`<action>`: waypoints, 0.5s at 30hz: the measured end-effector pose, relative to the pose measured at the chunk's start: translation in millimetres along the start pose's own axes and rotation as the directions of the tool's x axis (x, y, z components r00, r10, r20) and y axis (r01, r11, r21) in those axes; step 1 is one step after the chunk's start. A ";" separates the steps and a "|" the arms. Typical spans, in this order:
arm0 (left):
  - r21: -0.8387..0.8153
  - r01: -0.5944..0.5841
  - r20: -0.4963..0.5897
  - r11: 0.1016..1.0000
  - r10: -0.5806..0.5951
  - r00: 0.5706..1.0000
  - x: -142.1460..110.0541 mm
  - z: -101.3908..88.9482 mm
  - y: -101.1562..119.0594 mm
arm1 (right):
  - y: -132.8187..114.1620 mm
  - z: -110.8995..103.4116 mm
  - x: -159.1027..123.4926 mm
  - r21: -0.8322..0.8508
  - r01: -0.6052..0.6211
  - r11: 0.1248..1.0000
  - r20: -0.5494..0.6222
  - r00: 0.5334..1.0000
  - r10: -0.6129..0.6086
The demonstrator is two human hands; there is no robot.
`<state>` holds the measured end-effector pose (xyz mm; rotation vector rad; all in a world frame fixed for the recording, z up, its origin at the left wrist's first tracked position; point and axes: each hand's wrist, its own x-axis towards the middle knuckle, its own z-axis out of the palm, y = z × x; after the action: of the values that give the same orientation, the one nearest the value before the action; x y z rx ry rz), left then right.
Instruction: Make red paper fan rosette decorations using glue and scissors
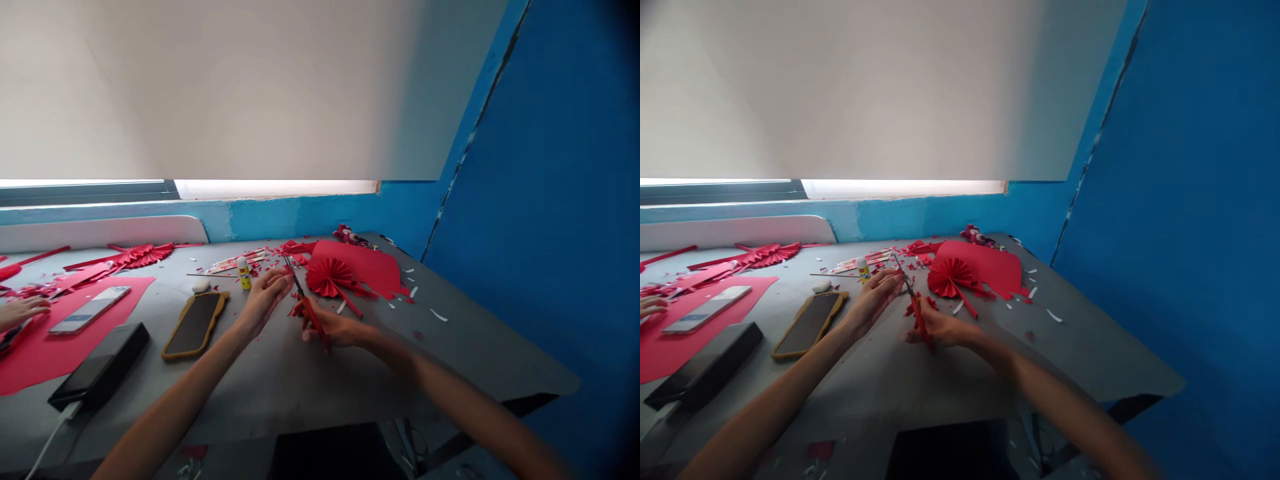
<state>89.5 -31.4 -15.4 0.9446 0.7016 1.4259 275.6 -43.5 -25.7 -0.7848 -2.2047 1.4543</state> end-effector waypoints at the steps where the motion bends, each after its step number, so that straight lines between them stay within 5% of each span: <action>1: -0.007 -0.004 0.001 1.000 0.004 1.000 -0.5 0.6 0.1 | -0.9 -0.1 -0.5 -0.002 -0.005 1.000 0.005 1.000 0.005; 15: -0.041 -0.015 0.008 0.999 0.015 1.000 -4.1 4.0 -3.9 | 13.8 -7.3 -0.2 -0.065 0.002 0.998 0.038 0.999 0.001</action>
<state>94.6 -35.6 -17.4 0.9246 0.6581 1.4440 283.4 -34.3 -35.5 -0.7838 -2.2903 1.4145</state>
